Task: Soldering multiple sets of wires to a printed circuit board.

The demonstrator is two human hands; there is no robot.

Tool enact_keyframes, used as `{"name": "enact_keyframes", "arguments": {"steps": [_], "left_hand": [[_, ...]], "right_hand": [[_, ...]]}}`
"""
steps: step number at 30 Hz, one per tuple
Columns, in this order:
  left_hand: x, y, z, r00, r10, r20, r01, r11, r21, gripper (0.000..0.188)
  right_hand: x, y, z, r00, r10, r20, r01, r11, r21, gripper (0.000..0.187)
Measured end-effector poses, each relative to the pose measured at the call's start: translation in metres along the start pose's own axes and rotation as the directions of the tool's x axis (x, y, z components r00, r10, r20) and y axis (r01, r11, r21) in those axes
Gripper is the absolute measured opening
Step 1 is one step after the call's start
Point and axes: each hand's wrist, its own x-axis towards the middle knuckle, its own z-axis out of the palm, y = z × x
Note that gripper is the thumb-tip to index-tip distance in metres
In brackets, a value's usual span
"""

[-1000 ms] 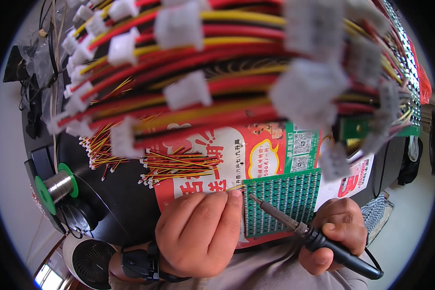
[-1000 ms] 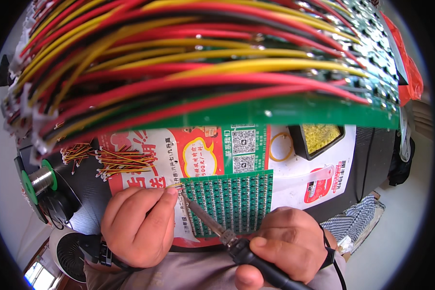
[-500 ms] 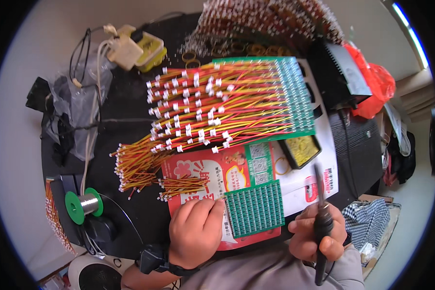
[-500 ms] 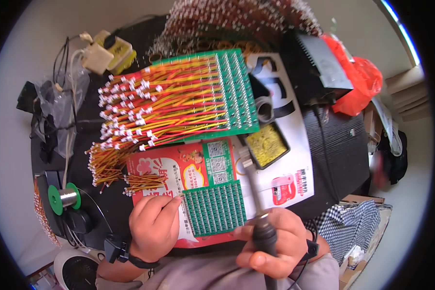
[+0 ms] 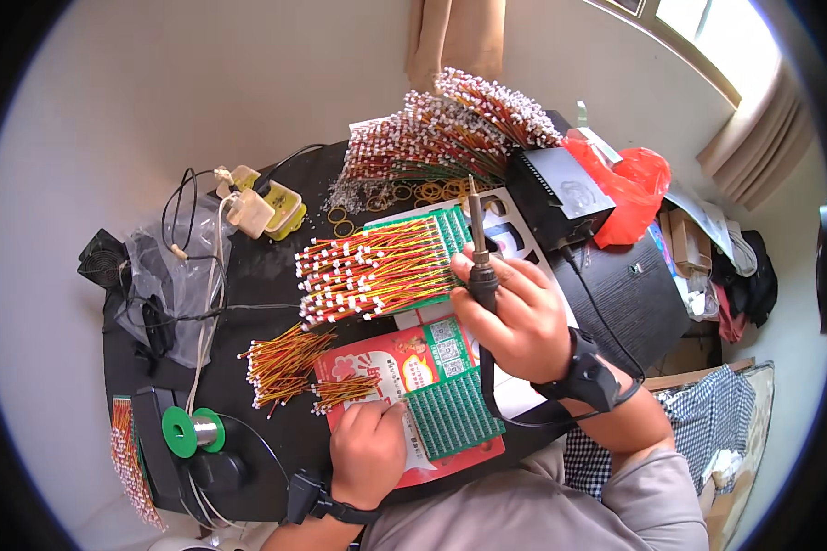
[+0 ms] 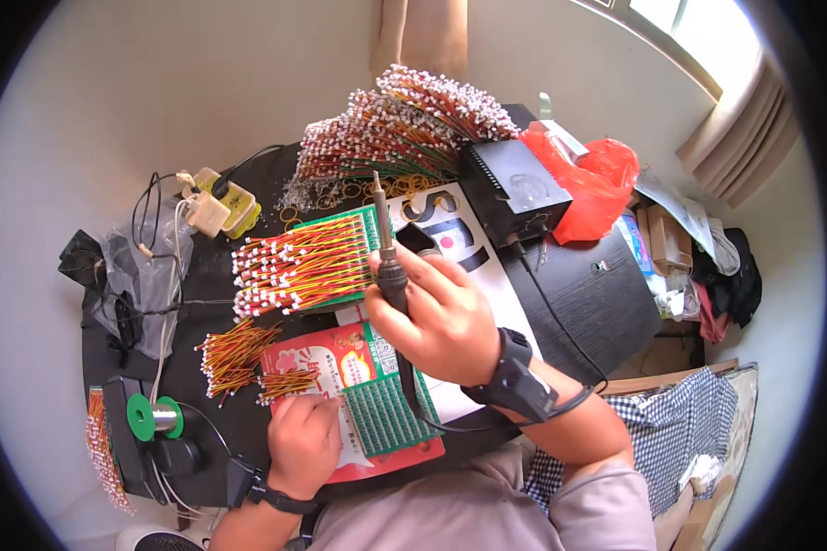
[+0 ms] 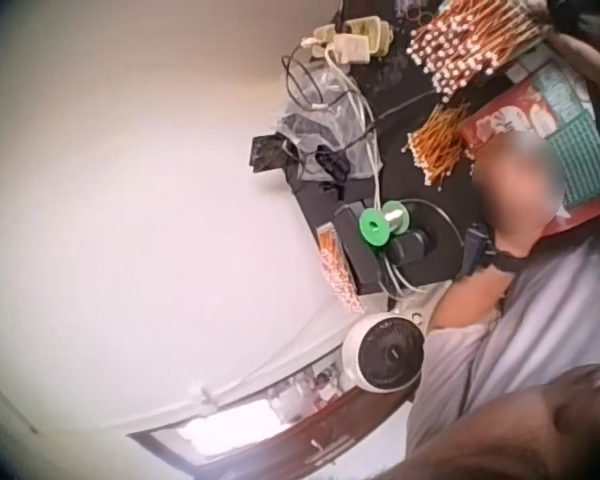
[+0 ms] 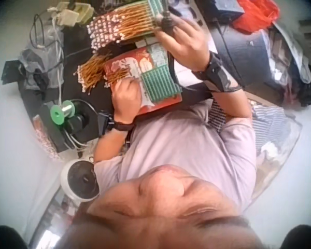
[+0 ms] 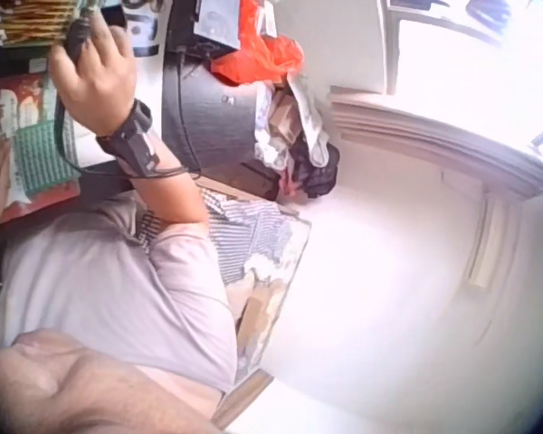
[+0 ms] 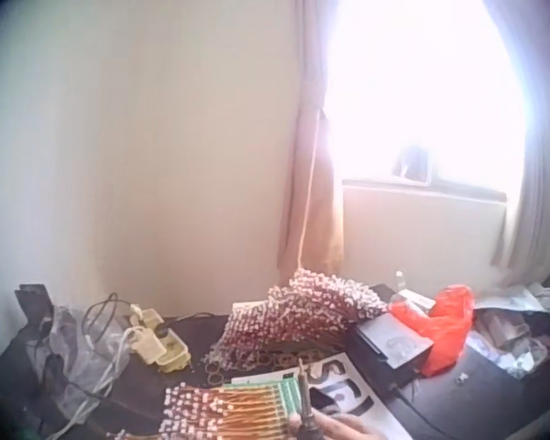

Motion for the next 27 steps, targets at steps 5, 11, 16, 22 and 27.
{"name": "enact_keyframes", "arguments": {"steps": [5, 11, 16, 22, 27], "left_hand": [[-0.003, -0.002, 0.001, 1.000, 0.008, 0.015, -0.009, 1.000, 0.013, 0.013], [-0.001, -0.001, 0.000, 1.000, 0.019, 0.016, -0.020, 0.999, 0.028, 0.012], [0.000, 0.000, -0.002, 1.000, 0.008, 0.027, -0.009, 1.000, 0.010, 0.013], [0.003, 0.001, 0.000, 1.000, -0.002, 0.015, 0.003, 1.000, -0.009, 0.016], [0.007, 0.001, 0.002, 1.000, -0.016, 0.005, 0.016, 0.999, -0.033, 0.018]], "right_hand": [[-0.008, 0.004, -0.017, 0.982, 0.003, -0.191, -0.013, 0.999, -0.046, 0.025], [-0.056, 0.031, -0.065, 0.935, 0.160, -0.316, -0.267, 0.905, -0.332, 0.038], [-0.120, 0.041, -0.097, 0.896, 0.296, -0.330, -0.431, 0.758, -0.490, 0.028], [-0.194, 0.033, -0.106, 0.846, 0.466, -0.260, -0.522, 0.620, -0.586, 0.019], [-0.224, 0.024, -0.101, 0.804, 0.564, -0.187, -0.560, 0.616, -0.554, 0.015]]}}
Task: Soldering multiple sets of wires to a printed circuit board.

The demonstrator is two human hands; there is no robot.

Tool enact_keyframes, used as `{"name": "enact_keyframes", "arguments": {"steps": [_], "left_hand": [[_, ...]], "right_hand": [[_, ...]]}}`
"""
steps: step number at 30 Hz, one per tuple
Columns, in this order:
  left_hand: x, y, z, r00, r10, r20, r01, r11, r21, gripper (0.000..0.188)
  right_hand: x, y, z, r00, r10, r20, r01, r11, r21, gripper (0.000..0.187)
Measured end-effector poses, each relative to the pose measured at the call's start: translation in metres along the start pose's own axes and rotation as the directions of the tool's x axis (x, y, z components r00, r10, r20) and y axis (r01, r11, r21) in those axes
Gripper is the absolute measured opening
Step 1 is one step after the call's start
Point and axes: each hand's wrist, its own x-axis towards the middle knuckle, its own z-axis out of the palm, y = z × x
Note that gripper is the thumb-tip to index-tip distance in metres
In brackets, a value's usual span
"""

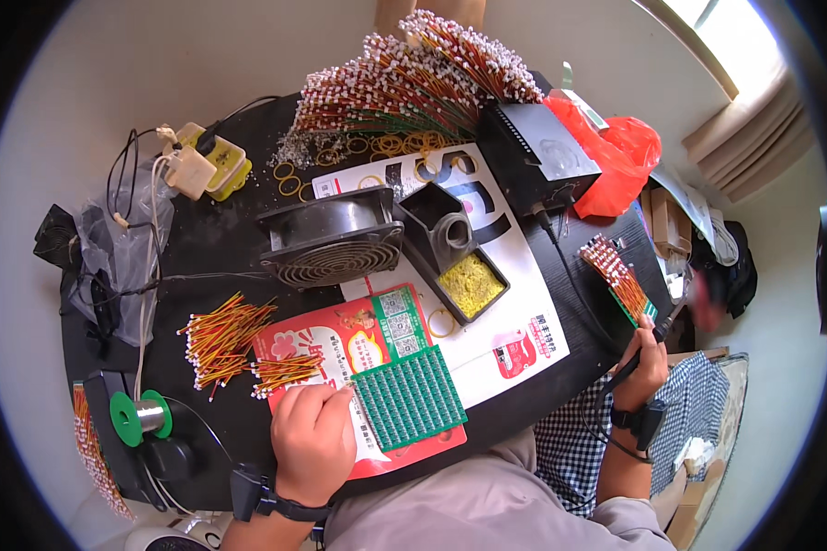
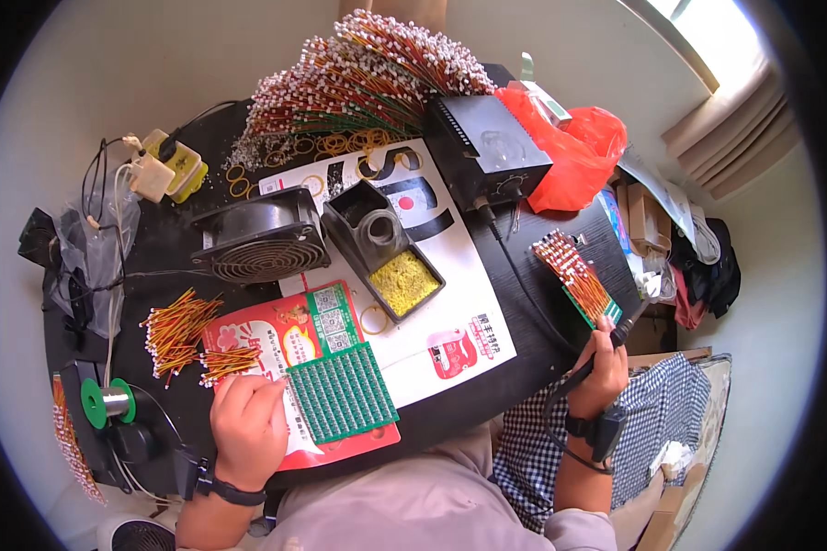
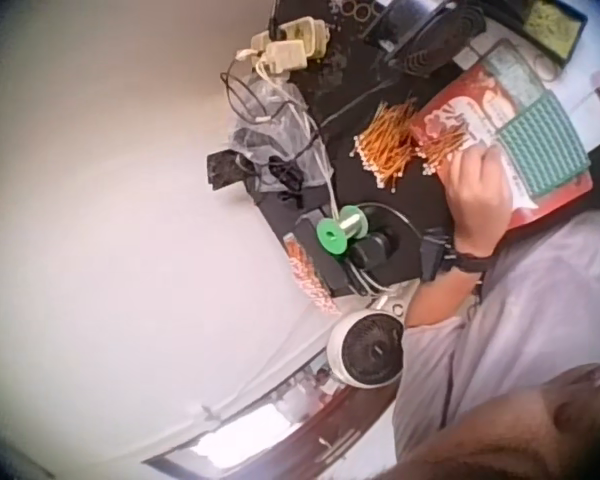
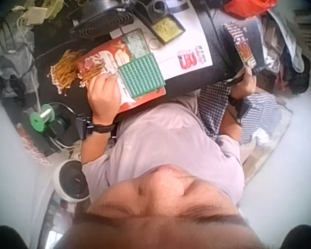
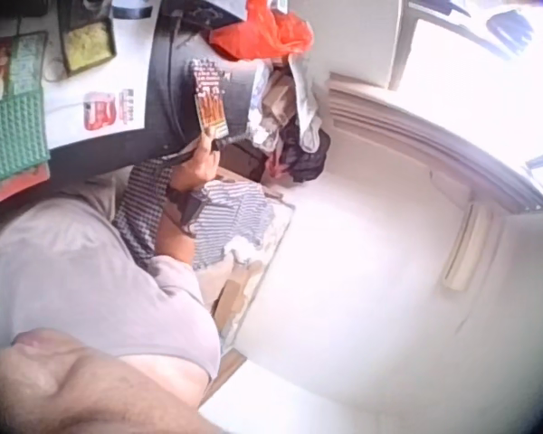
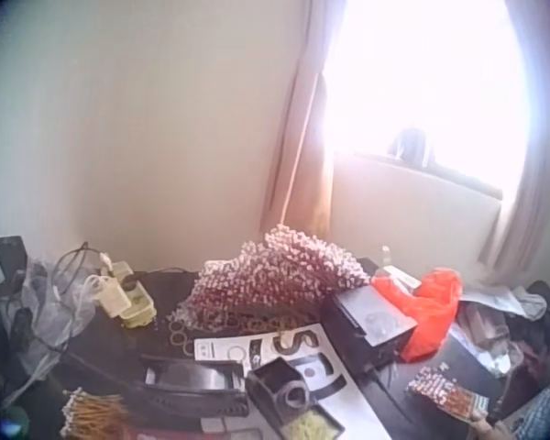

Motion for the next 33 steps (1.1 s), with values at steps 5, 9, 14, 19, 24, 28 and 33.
{"name": "enact_keyframes", "arguments": {"steps": [5, 9, 14, 19, 24, 28, 33], "left_hand": [[0.000, -0.002, 0.000, 1.000, 0.000, 0.029, 0.001, 1.000, -0.028, 0.019], [0.001, 0.001, 0.002, 0.999, 0.002, 0.035, -0.002, 1.000, 0.005, 0.020], [-0.001, 0.000, 0.005, 0.996, 0.027, 0.080, -0.028, 1.000, 0.013, 0.022], [0.000, -0.004, 0.003, 0.994, 0.056, 0.096, -0.056, 0.998, -0.007, 0.021], [0.004, -0.006, -0.002, 0.995, 0.042, 0.090, -0.041, 0.999, -0.009, 0.020], [0.004, -0.011, -0.005, 0.995, 0.006, 0.096, -0.005, 1.000, -0.019, 0.033], [0.001, -0.014, -0.014, 0.989, -0.043, 0.143, 0.043, 0.999, 0.004, 0.033]], "right_hand": [[-0.002, -0.004, -0.002, 0.997, 0.035, 0.076, -0.040, 0.997, 0.068, 0.018], [0.009, -0.019, -0.012, 0.996, 0.085, 0.031, -0.088, 0.990, 0.113, 0.020], [0.028, -0.085, -0.021, 0.986, -0.147, 0.082, 0.083, 0.851, 0.518, 0.023], [0.029, -0.175, -0.013, 0.884, -0.449, 0.130, 0.111, 0.472, 0.874, 0.027], [0.027, -0.208, -0.010, 0.765, -0.601, 0.232, 0.084, 0.450, 0.889, 0.025], [0.020, -0.215, -0.006, 0.754, -0.592, 0.285, 0.066, 0.500, 0.864, 0.023], [0.015, -0.222, -0.007, 0.792, -0.548, 0.271, 0.078, 0.531, 0.844, 0.023]]}}
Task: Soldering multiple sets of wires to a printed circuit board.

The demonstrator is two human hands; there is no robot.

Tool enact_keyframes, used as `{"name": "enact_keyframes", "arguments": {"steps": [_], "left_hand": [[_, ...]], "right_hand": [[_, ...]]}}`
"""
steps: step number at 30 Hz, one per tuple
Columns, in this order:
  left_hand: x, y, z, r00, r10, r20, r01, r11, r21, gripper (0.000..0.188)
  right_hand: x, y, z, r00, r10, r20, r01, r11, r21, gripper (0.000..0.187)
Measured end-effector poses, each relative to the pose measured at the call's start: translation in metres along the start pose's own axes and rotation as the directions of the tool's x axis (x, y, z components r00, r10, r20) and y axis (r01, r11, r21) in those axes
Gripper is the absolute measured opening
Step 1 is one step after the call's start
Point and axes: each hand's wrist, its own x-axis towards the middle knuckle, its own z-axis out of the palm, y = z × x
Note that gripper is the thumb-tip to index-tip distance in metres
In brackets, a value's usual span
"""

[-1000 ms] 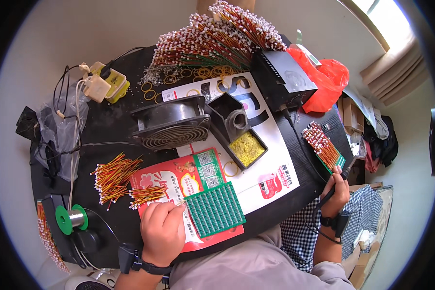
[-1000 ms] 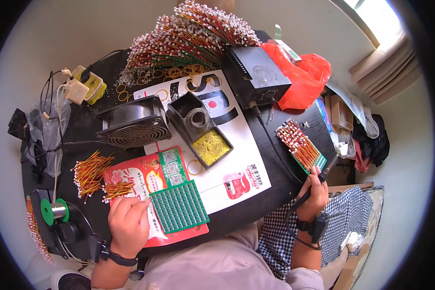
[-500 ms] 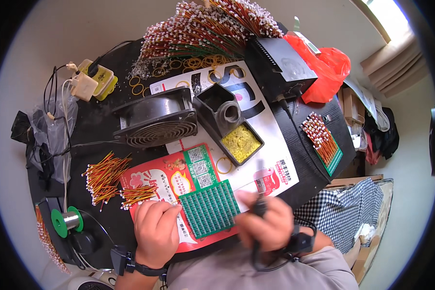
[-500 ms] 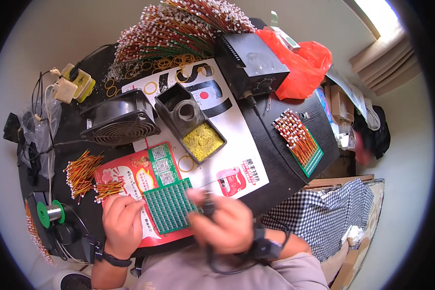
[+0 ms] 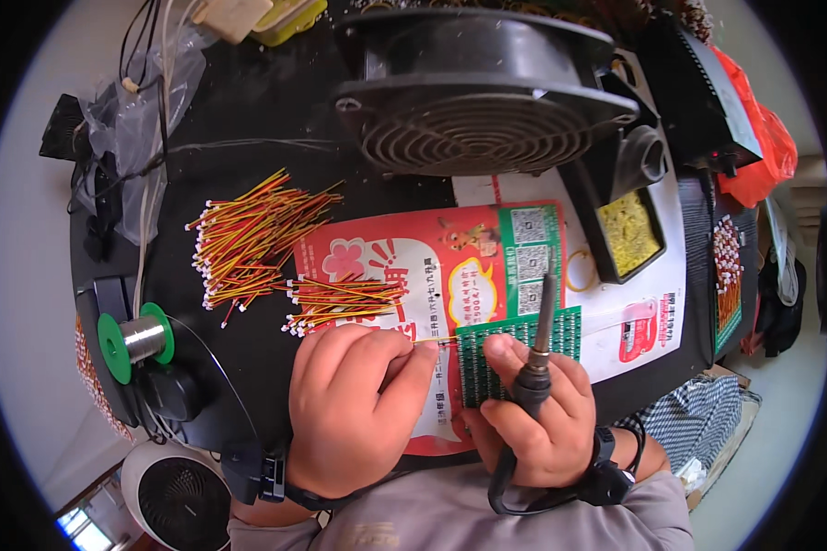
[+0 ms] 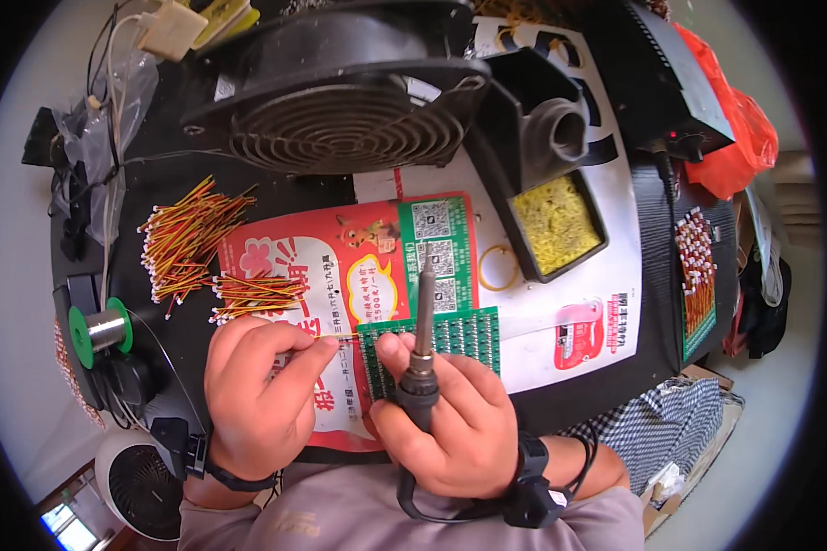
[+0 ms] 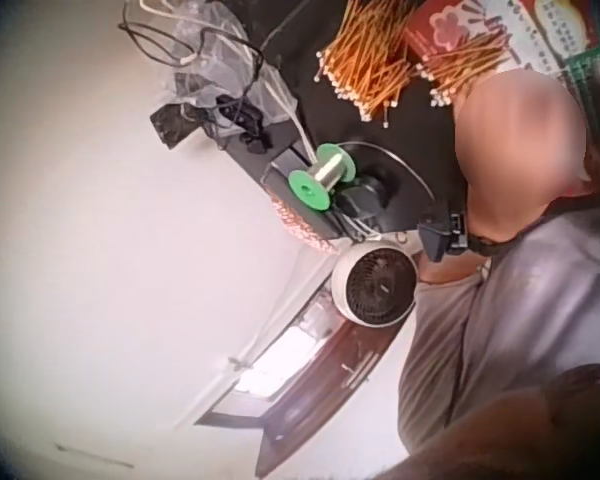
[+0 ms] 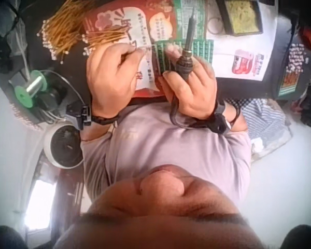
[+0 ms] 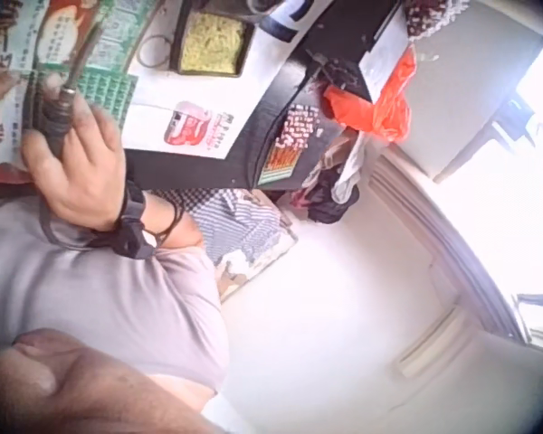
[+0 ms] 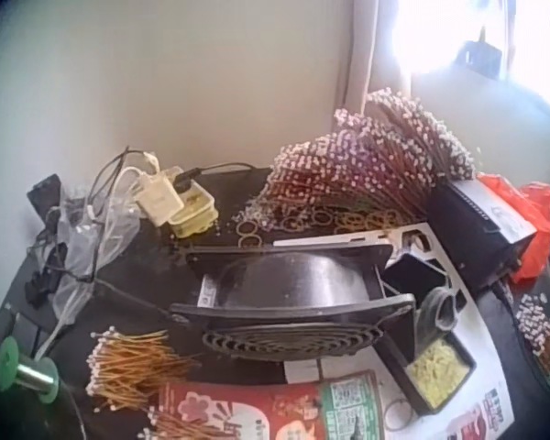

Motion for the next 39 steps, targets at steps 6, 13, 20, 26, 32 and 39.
{"name": "enact_keyframes", "arguments": {"steps": [6, 13, 20, 26, 32, 39], "left_hand": [[0.000, 0.000, 0.000, 1.000, -0.021, 0.022, 0.020, 0.999, 0.027, 0.021], [0.001, -0.009, -0.014, 0.983, -0.083, -0.164, 0.083, 0.997, -0.009, 0.032], [0.010, -0.040, -0.022, 0.926, -0.232, -0.297, 0.270, 0.958, 0.094, 0.023], [0.017, -0.039, -0.020, 0.968, -0.141, -0.206, 0.181, 0.965, 0.192, 0.022], [0.013, -0.036, -0.022, 0.944, -0.186, -0.273, 0.228, 0.965, 0.130, 0.017], [0.002, -0.010, -0.018, 0.843, -0.530, -0.086, 0.341, 0.652, -0.677, 0.013]], "right_hand": [[0.000, -0.001, 0.000, 0.999, 0.037, -0.004, -0.037, 0.999, -0.026, 0.024], [0.002, -0.001, -0.003, 0.999, 0.054, 0.002, -0.054, 0.998, -0.027, 0.024], [0.006, -0.001, -0.004, 1.000, 0.014, -0.018, -0.015, 1.000, -0.015, 0.031], [0.006, -0.001, -0.005, 1.000, -0.002, -0.006, 0.002, 1.000, 0.000, 0.030], [0.002, -0.001, -0.004, 1.000, 0.010, -0.027, -0.010, 1.000, -0.004, 0.026], [0.000, -0.003, -0.013, 1.000, -0.004, -0.002, 0.005, 1.000, 0.028, 0.027]]}}
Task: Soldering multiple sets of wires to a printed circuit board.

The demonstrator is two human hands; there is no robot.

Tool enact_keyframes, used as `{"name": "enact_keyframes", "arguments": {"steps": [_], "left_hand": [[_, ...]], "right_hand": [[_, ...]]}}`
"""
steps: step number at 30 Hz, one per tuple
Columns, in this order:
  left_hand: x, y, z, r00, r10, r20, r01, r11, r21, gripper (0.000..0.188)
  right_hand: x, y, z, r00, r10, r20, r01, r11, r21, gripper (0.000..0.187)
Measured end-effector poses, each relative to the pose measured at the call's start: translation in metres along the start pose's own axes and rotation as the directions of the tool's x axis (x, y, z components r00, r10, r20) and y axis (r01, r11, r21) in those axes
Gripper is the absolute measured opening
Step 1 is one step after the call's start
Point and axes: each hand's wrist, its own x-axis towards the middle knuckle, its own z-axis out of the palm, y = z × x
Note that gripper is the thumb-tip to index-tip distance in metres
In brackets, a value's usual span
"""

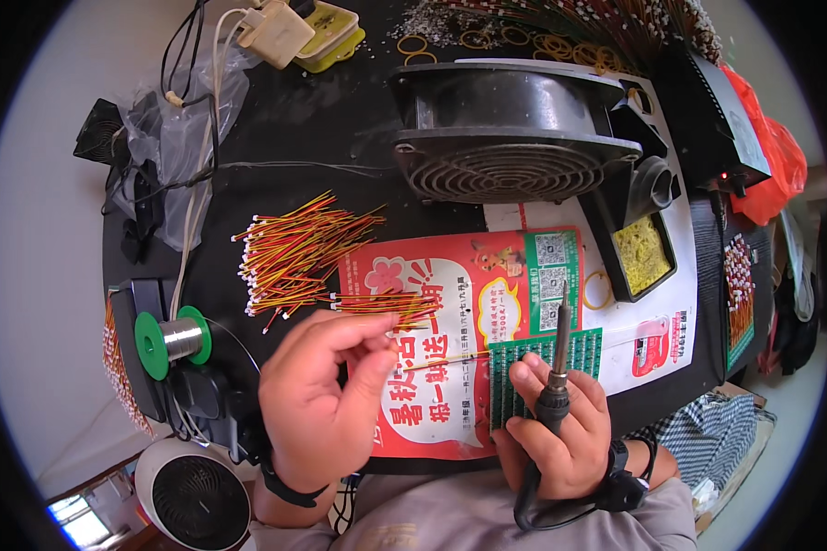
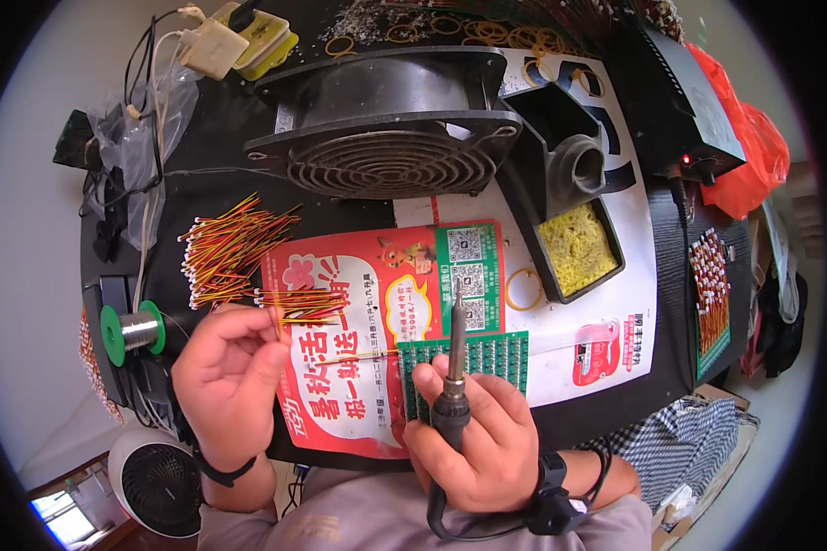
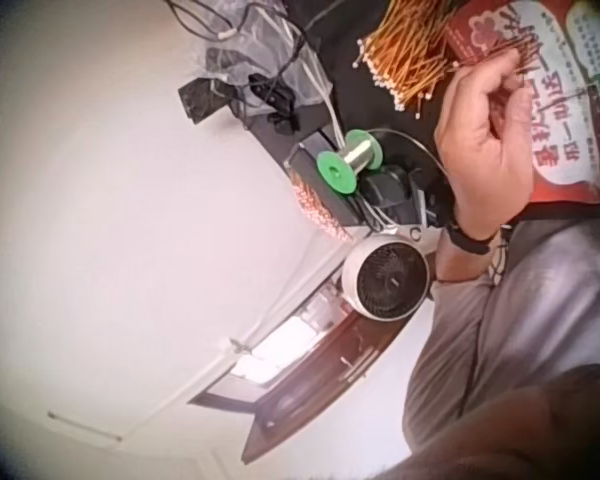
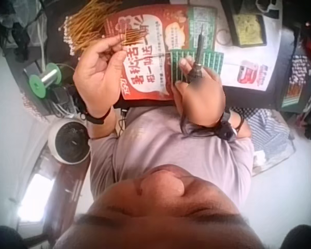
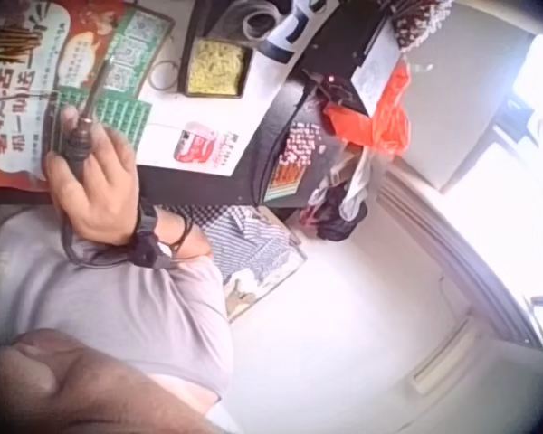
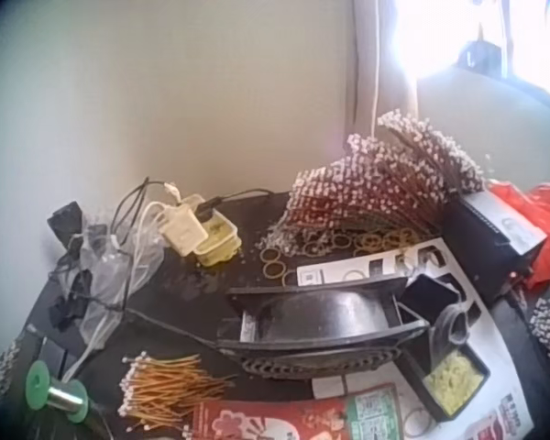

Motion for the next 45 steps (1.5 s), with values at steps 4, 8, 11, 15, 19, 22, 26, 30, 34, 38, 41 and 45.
{"name": "enact_keyframes", "arguments": {"steps": [4, 8, 11, 15, 19, 22, 26, 30, 34, 38, 41, 45], "left_hand": [[-0.007, 0.003, 0.001, 0.979, -0.076, 0.187, 0.111, 0.977, -0.183, 0.018], [-0.009, 0.004, -0.001, 0.938, -0.158, 0.309, 0.246, 0.931, -0.271, 0.016], [-0.010, 0.010, 0.000, 0.910, -0.208, 0.359, 0.333, 0.882, -0.333, 0.015], [-0.007, 0.001, 0.000, 0.908, -0.128, 0.398, 0.279, 0.895, -0.349, 0.014], [-0.010, 0.008, -0.001, 0.872, -0.265, 0.412, 0.421, 0.835, -0.355, 0.016], [-0.010, 0.018, 0.003, 0.854, -0.356, 0.380, 0.495, 0.780, -0.383, 0.015], [-0.011, 0.016, -0.005, 0.836, -0.350, 0.422, 0.501, 0.800, -0.330, 0.012], [-0.013, 0.004, -0.004, 0.897, -0.179, 0.405, 0.284, 0.934, -0.217, 0.007], [-0.004, 0.004, 0.004, 0.932, 0.093, 0.350, -0.093, 0.996, -0.016, 0.008], [-0.009, 0.006, 0.015, 0.934, 0.173, 0.314, -0.241, 0.951, 0.194, 0.018], [-0.014, 0.002, 0.015, 0.882, 0.271, 0.386, -0.395, 0.872, 0.289, 0.026], [-0.017, -0.010, 0.021, 0.813, 0.364, 0.455, -0.539, 0.765, 0.352, 0.028]], "right_hand": [[-0.002, 0.001, -0.019, 0.999, -0.038, -0.036, 0.044, 0.985, 0.168, 0.036], [0.009, 0.007, -0.038, 0.995, -0.058, -0.075, 0.080, 0.944, 0.321, 0.057], [-0.004, 0.028, -0.040, 0.972, -0.073, -0.225, 0.158, 0.909, 0.386, 0.060], [0.002, 0.033, -0.033, 0.937, -0.022, -0.348, 0.163, 0.909, 0.384, 0.066], [0.007, 0.032, -0.018, 0.907, 0.036, -0.419, 0.137, 0.917, 0.375, 0.064], [0.002, 0.032, -0.018, 0.922, 0.073, -0.381, 0.079, 0.926, 0.368, 0.058], [-0.003, 0.035, -0.021, 0.951, 0.073, -0.299, 0.054, 0.917, 0.395, 0.053], [-0.007, 0.033, -0.022, 0.947, 0.087, -0.310, 0.045, 0.918, 0.394, 0.049], [-0.012, 0.033, -0.017, 0.916, 0.158, -0.370, 0.021, 0.900, 0.435, 0.050], [-0.008, 0.034, -0.011, 0.888, 0.133, -0.441, 0.066, 0.911, 0.407, 0.057], [-0.007, 0.035, -0.010, 0.894, 0.121, -0.432, 0.069, 0.914, 0.400, 0.048], [-0.002, 0.031, -0.014, 0.926, 0.160, -0.343, 0.009, 0.896, 0.443, 0.031]]}}
